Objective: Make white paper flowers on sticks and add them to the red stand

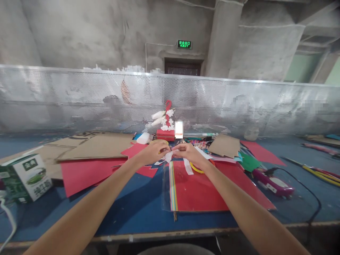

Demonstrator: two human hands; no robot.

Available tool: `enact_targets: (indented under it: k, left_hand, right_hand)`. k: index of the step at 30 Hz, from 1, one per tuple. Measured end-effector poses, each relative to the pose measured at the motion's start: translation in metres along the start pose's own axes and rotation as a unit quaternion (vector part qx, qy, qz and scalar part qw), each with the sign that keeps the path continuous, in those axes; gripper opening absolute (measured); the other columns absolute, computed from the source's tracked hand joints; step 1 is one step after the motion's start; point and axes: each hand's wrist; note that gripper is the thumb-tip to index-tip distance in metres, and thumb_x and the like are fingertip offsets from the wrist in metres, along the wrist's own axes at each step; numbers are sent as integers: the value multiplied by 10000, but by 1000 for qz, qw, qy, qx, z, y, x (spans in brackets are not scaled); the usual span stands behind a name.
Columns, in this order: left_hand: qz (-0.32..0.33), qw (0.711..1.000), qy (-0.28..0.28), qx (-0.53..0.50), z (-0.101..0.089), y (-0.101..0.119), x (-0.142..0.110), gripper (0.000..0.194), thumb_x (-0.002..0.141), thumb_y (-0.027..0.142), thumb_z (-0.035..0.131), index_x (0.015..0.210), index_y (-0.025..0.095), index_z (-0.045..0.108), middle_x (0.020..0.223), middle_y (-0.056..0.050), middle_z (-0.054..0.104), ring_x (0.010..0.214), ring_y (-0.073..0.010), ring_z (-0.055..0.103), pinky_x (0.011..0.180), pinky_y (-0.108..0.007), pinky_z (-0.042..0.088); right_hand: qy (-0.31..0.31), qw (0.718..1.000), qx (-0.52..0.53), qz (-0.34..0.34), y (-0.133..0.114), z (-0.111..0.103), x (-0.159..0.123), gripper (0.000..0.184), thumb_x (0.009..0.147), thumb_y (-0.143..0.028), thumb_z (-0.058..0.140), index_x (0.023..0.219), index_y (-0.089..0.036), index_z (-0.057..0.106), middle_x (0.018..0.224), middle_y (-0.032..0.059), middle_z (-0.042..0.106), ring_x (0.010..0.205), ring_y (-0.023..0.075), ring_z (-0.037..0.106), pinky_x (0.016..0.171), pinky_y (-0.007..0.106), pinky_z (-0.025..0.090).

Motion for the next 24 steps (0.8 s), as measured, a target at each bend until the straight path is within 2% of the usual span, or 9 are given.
enact_targets:
  k: [13, 19, 22, 24]
  left_hand:
    - [-19, 999, 10, -42, -1, 0, 0, 257, 949, 315, 414, 941, 204, 646, 984, -56, 661, 894, -184, 593, 820, -300, 433]
    - [-69, 986, 39, -149, -9, 10, -5, 388, 997, 383, 278, 1218, 213, 548, 1218, -89, 608, 1098, -210, 559, 948, -347, 437]
    - [-53, 984, 29, -171, -5, 17, -4, 434, 933, 431, 467, 1324, 244, 454, 1301, -97, 553, 1111, -223, 557, 916, -349, 468]
    - [-19, 988, 53, -145, 1, 21, -2, 496, 859, 413, 601, 1308, 250, 471, 1283, -89, 560, 1104, -230, 556, 935, -364, 456]
  right_hand:
    - [11, 1000, 21, 2, 1, -1, 1, 339, 663, -377, 805, 890, -135, 731, 838, 86, 738, 832, 218, 714, 892, 398, 541]
    - [23, 997, 73, 12, -3, -2, 3, 300, 650, -342, 819, 858, -151, 717, 836, 58, 729, 826, 186, 709, 898, 350, 530]
    - [18, 994, 110, 5, -3, -3, 5, 279, 643, -310, 825, 847, -159, 710, 842, 39, 721, 826, 166, 703, 903, 323, 527]
    - [18, 991, 129, 1, -2, -3, 6, 269, 644, -292, 828, 848, -164, 709, 845, 28, 716, 804, 149, 699, 880, 302, 535]
Point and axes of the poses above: each hand's wrist, its own x-axis towards the middle knuckle, its own z-axis out of the palm, y = z × x
